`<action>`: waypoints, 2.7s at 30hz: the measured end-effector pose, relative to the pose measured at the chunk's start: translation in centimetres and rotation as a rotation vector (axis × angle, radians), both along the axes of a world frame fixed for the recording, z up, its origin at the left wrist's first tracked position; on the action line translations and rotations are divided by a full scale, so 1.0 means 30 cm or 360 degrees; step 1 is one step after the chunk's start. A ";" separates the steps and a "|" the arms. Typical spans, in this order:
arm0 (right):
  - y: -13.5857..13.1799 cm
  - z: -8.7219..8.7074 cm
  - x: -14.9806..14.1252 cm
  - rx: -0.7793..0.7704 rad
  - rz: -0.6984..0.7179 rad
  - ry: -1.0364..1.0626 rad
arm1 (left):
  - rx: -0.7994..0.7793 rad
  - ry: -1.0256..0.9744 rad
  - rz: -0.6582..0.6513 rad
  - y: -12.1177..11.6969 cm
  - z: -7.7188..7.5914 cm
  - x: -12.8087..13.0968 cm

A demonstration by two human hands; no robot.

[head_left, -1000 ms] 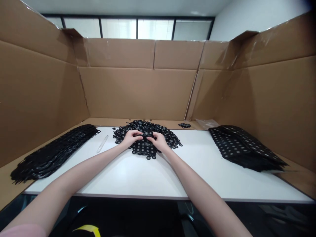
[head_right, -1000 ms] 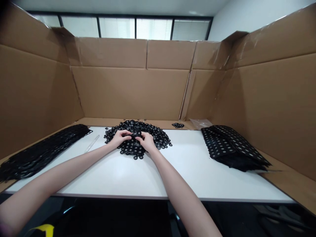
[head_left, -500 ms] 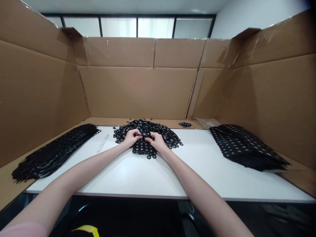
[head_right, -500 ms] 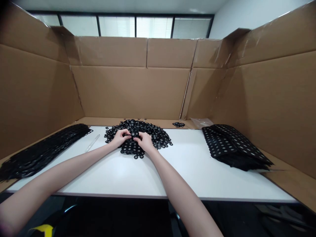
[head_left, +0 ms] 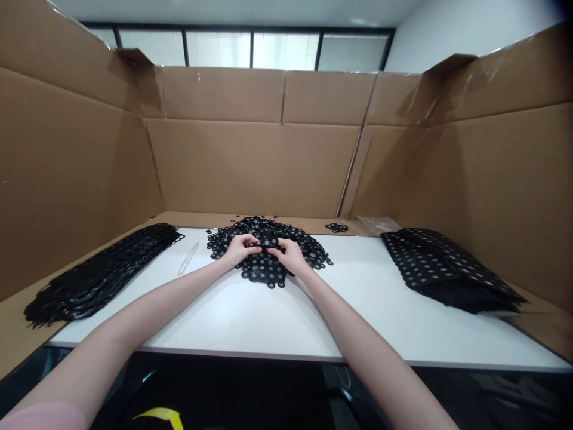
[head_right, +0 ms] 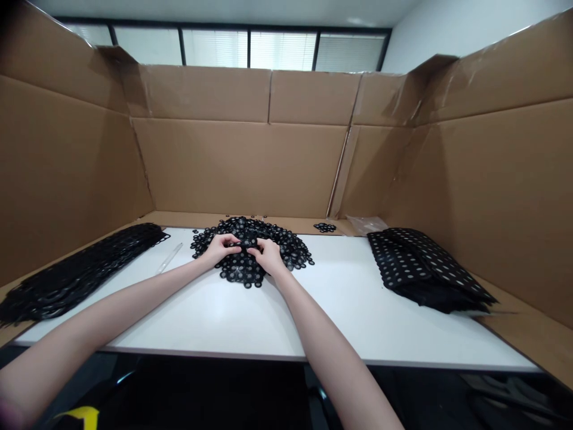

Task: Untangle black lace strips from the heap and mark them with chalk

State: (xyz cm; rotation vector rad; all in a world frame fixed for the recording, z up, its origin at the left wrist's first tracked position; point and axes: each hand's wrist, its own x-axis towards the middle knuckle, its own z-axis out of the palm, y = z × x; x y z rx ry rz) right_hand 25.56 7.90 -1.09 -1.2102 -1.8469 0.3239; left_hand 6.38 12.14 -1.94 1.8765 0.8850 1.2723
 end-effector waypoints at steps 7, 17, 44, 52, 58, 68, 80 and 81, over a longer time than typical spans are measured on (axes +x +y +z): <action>0.002 -0.005 0.001 -0.0019 0.0052 0.0050 | 0.0100 0.0104 0.0045 0.001 0.002 -0.006; -0.008 0.003 -0.008 -0.0042 0.0040 0.0016 | 0.0120 0.0130 0.0016 0.003 0.003 -0.007; 0.001 0.003 0.008 -0.0077 0.0064 0.0016 | -0.0017 0.0107 -0.0039 -0.009 0.013 -0.009; 0.004 0.005 0.022 -0.0098 0.0104 0.0143 | -0.0140 -0.0010 -0.0218 0.003 0.010 -0.024; 0.007 0.001 0.029 -0.0118 0.0069 0.0088 | -0.0081 0.0079 -0.0158 0.013 0.004 -0.022; 0.004 -0.001 0.018 -0.0125 0.0076 0.0040 | 0.0015 0.0157 -0.0127 0.002 0.015 -0.015; -0.004 0.006 0.025 -0.0124 0.0075 0.0163 | 0.0112 0.0074 -0.0177 -0.007 0.022 -0.017; -0.006 0.006 0.026 -0.0124 0.0090 0.0189 | 0.0142 0.0063 -0.0187 -0.008 0.025 -0.016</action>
